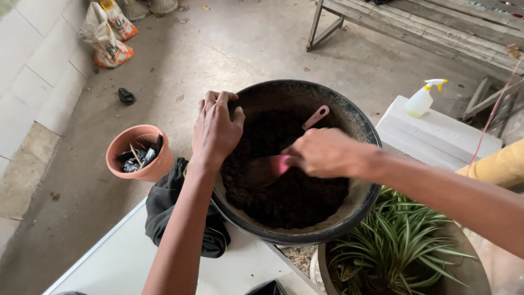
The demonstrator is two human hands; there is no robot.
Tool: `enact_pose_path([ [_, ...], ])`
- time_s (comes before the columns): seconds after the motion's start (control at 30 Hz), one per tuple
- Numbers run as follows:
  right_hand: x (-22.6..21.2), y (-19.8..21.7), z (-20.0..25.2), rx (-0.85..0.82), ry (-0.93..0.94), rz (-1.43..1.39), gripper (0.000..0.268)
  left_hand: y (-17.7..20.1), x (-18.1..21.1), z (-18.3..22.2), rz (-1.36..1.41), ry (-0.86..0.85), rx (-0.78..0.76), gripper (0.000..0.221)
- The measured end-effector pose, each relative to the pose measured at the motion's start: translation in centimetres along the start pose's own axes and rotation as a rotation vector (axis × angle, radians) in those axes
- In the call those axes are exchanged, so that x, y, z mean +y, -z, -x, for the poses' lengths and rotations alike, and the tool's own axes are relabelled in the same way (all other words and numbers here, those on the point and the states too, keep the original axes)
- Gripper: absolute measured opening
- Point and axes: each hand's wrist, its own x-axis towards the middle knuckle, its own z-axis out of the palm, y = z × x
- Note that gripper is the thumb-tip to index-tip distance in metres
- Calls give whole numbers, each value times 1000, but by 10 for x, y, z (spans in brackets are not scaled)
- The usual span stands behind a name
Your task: Preparing a plastic planting bag by unfolding it and filling it with soil using a small trowel.
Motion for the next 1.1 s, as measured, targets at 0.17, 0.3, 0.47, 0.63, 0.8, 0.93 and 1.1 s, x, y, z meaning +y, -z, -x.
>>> enact_pose_path([
  [0.17, 48, 24, 11, 11, -169, 73, 36, 1, -1, 0, 64, -64, 70, 30],
  [0.3, 63, 29, 3, 169, -162, 303, 35, -1, -1, 5, 279, -96, 209, 23],
  [0.47, 12, 1, 2, 90, 76, -67, 42, 8, -9, 9, 305, -117, 290, 23],
  [0.63, 51, -16, -4, -24, -8, -133, 38, 7, -16, 13, 258, -95, 200, 21],
  [0.8, 52, 30, 29, -78, -228, 96, 36, -6, -32, 4, 152, -123, 154, 23],
  [0.93, 24, 57, 28, -72, -325, 384, 46, -5, -32, 7, 223, -136, 207, 25],
  [1.1, 3, 13, -7, 42, -81, 297, 45, -6, -32, 10, 239, -83, 253, 23],
])
